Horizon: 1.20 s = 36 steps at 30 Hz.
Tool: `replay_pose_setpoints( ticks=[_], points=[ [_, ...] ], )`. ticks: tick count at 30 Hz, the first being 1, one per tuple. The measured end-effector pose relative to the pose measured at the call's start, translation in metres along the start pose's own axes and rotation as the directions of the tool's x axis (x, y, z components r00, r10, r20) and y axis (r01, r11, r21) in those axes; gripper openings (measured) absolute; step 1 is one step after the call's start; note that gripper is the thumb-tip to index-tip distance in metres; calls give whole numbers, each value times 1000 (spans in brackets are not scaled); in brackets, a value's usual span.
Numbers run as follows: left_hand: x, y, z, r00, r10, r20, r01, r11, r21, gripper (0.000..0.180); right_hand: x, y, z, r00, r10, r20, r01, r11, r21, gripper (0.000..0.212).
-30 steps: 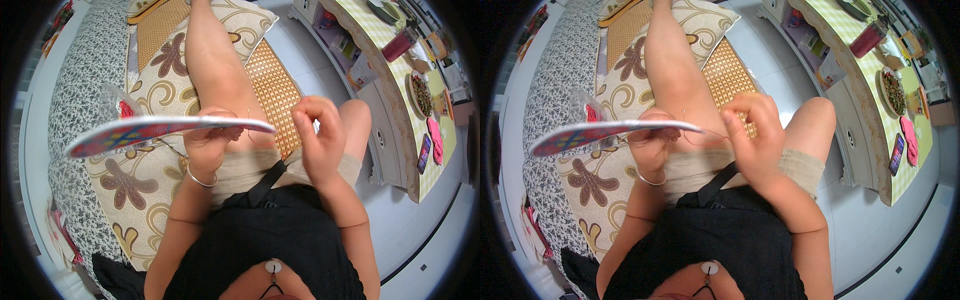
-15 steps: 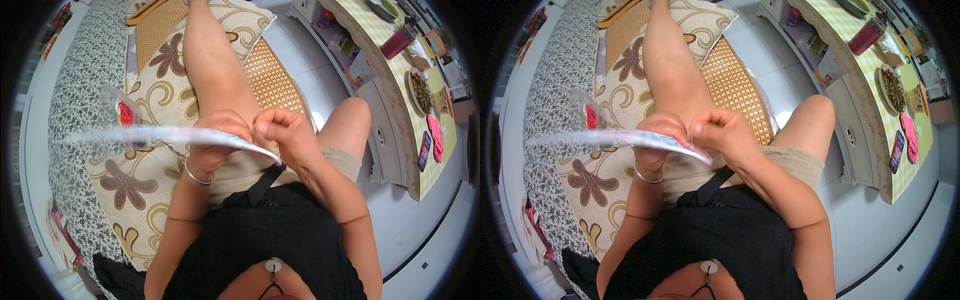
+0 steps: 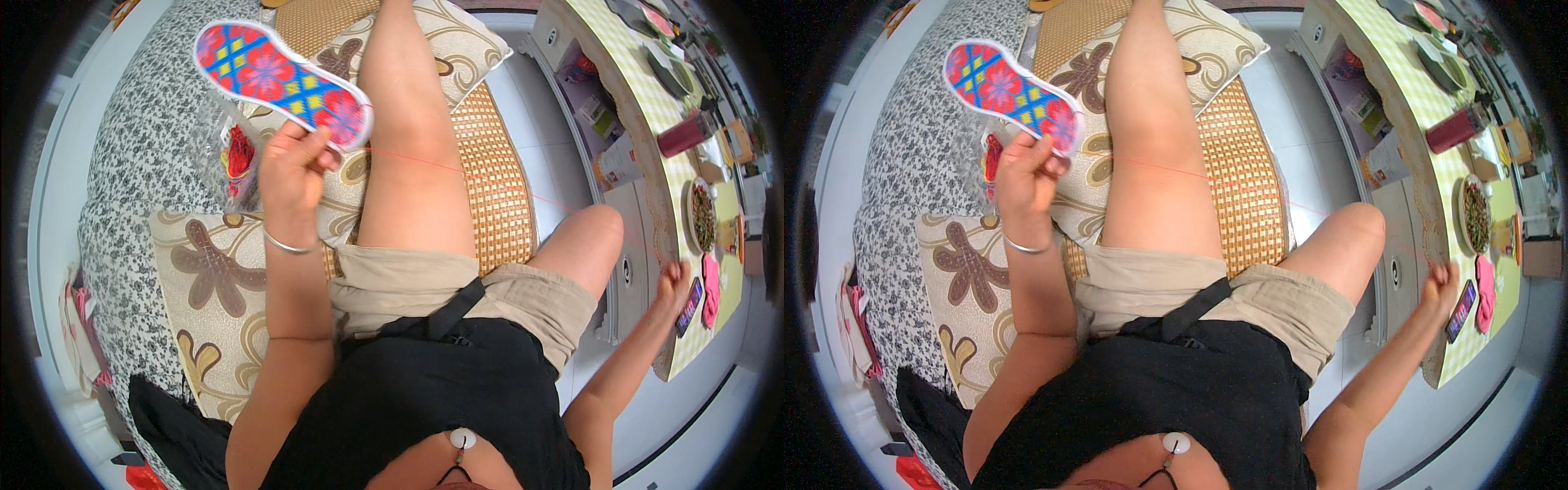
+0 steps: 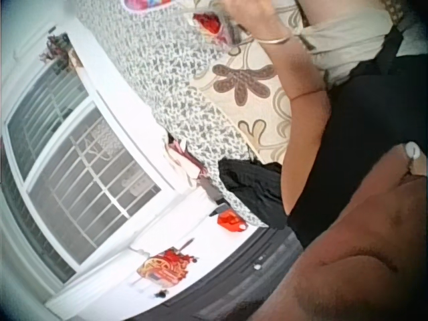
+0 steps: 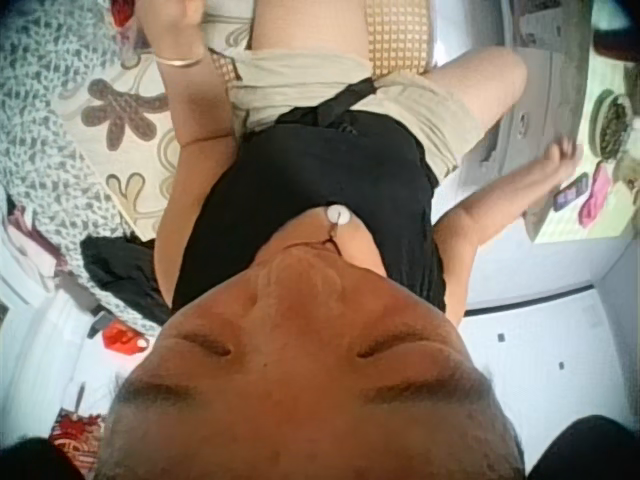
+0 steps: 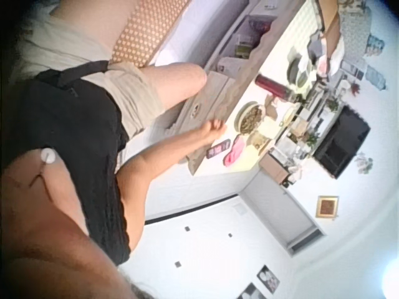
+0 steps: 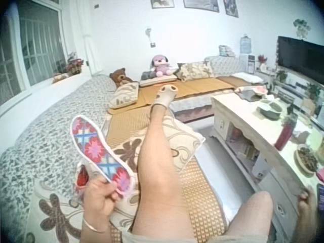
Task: The person is sewing a decorative pattern onto an insole by hand using a needle and red thread.
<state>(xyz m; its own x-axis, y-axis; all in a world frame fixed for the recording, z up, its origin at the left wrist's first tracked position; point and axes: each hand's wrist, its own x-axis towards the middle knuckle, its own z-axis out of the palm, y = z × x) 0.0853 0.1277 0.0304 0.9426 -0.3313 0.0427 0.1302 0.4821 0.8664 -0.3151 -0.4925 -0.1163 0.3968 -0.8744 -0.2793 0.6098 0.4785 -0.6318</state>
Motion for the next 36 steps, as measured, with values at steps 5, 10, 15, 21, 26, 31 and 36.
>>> replay_pose_setpoints(
  ticks=[5,10,15,21,26,31,36],
  points=[
    [2,8,-14,990,47,-136,-27,989,145,8,6,-38,-42,911,-369,-183,328,919,-220,14],
    [-19,-20,40,999,-30,16,25,962,270,6,-56,15,47,893,-441,-86,391,858,-332,11],
    [-33,-29,75,982,-119,149,64,942,329,5,-154,146,192,944,-10,329,156,893,-422,13],
    [-40,-38,80,943,-212,256,192,976,101,9,-258,223,270,762,261,593,197,779,-596,7],
    [-30,-64,62,710,-72,701,485,772,-412,25,-303,237,305,326,0,945,776,571,-268,12],
    [-28,-87,59,718,92,690,482,649,-589,27,-316,249,317,151,-131,980,861,505,-65,20],
    [-32,-87,64,724,84,684,500,618,-606,26,-323,254,319,163,-188,969,872,487,-52,21]
  ],
)
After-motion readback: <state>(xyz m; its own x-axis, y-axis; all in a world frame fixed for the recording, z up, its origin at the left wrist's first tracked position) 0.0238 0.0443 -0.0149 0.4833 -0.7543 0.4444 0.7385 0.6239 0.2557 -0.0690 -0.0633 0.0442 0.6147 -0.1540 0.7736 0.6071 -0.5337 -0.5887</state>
